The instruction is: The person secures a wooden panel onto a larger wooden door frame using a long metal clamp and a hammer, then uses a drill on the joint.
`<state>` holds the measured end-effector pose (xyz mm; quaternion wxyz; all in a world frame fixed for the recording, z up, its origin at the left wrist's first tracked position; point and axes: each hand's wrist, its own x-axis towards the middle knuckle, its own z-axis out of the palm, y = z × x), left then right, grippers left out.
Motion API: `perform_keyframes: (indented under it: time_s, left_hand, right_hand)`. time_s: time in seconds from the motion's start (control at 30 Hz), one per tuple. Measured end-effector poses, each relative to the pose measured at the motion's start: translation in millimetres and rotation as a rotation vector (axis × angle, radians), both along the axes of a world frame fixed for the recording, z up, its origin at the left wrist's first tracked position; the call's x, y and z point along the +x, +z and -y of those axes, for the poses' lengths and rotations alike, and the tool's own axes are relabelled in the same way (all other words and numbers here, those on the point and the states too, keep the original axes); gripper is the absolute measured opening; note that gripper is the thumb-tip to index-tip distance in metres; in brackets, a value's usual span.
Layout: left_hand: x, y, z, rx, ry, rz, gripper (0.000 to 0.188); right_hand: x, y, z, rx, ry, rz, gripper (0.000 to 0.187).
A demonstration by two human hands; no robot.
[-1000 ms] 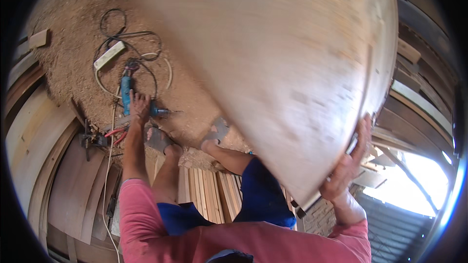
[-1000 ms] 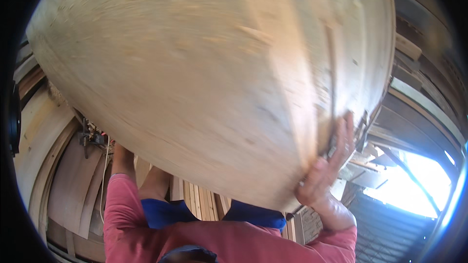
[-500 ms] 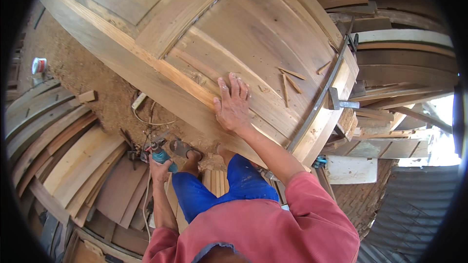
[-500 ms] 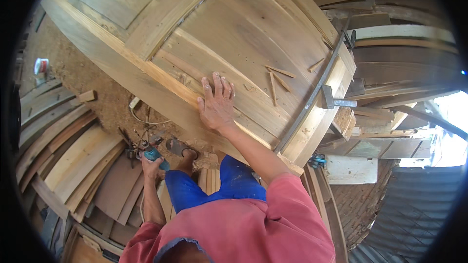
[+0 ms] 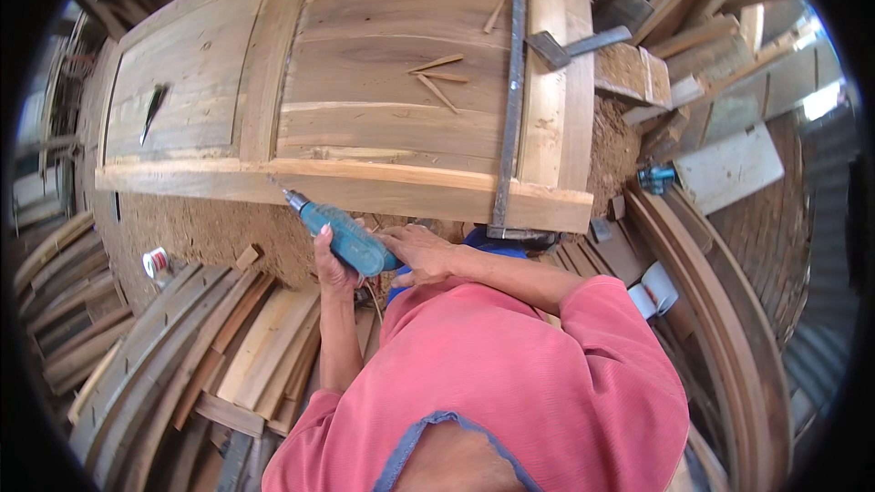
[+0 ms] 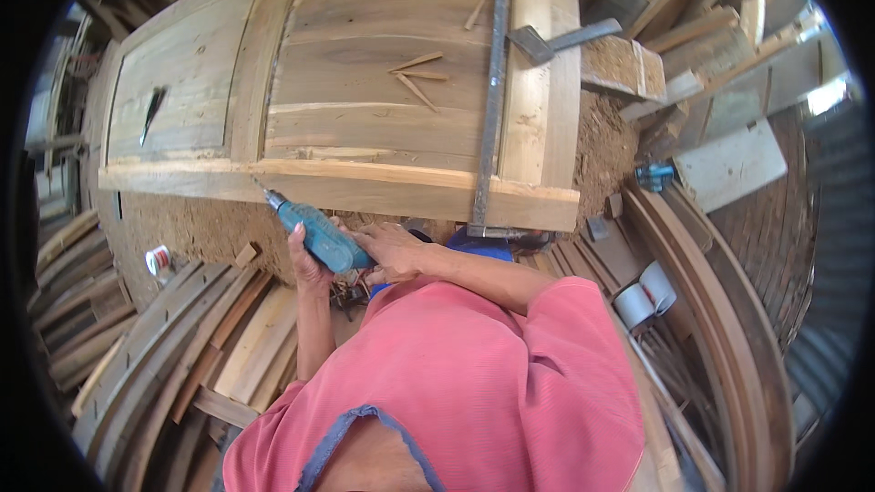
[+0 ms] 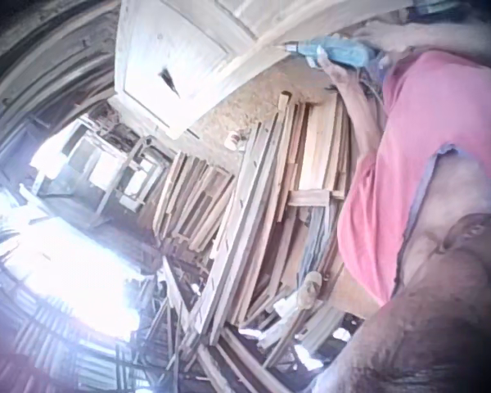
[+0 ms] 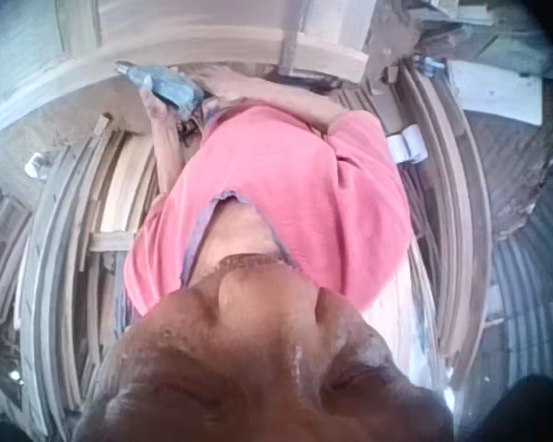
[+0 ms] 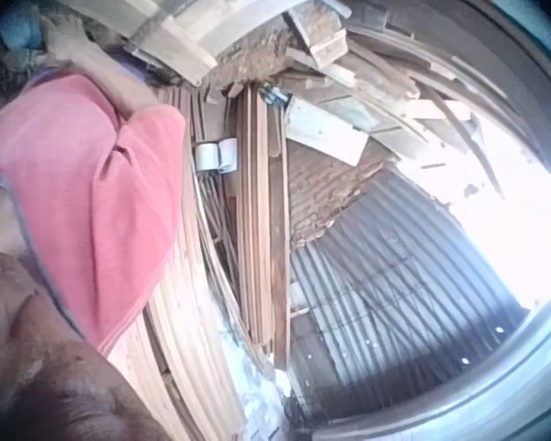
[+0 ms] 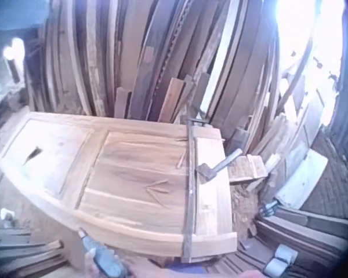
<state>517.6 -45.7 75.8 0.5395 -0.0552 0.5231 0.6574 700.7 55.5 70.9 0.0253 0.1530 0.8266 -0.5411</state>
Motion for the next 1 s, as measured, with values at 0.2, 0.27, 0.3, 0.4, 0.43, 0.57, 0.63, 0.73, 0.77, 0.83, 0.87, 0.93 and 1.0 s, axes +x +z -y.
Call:
perform_keyframes:
  time_s: [0.2,0.27,0.3,0.4,0.43,0.57,0.63,0.73,0.77,0.83,0.87,0.93,1.0]
  left_hand:
    - [47,3,-75,0.035,-0.286,0.181,0.063]
    - [61,4,-87,0.021,-0.337,0.222,0.062]
    - [66,6,-90,0.009,-0.356,0.239,0.062]
    - [85,12,-96,0.018,-0.434,0.324,0.06]
    - [93,14,-98,0.014,-0.45,0.35,0.06]
    - [139,17,-107,-0.034,-0.608,0.411,0.06]
    - [161,21,-107,-0.063,-0.727,0.473,0.062]
    - [199,30,-105,-0.121,-0.872,0.498,0.064]
    - [213,29,-102,-0.122,-0.88,0.525,0.064]
    - [245,24,-97,-0.131,-0.906,0.589,0.064]
    - [261,28,-96,-0.091,-0.851,0.647,0.061]
    - [288,12,-98,-0.12,-0.76,0.754,0.055]
    - [321,0,-99,-0.175,-0.7,0.763,0.043]
  right_hand:
    - [44,9,26,-0.182,-0.701,0.034,0.06]
    - [55,11,34,-0.148,-0.858,0.013,0.055]
    - [61,18,36,-0.124,-0.879,0.026,0.054]
    - [80,46,37,-0.009,-0.985,-0.013,0.048]
    - [86,53,38,0.014,-1.027,-0.003,0.049]
    - [123,74,47,0.021,-1.164,0.056,0.044]
    - [146,90,49,0.018,-1.203,0.13,0.042]
    - [189,105,55,-0.015,-1.244,0.174,0.04]
    - [204,111,55,-0.02,-1.248,0.189,0.039]
    - [238,115,59,-0.058,-1.257,0.232,0.041]
    - [252,115,61,-0.078,-1.264,0.251,0.042]
    - [278,115,65,-0.087,-1.264,0.279,0.042]
    - [298,114,65,-0.101,-1.282,0.29,0.041]
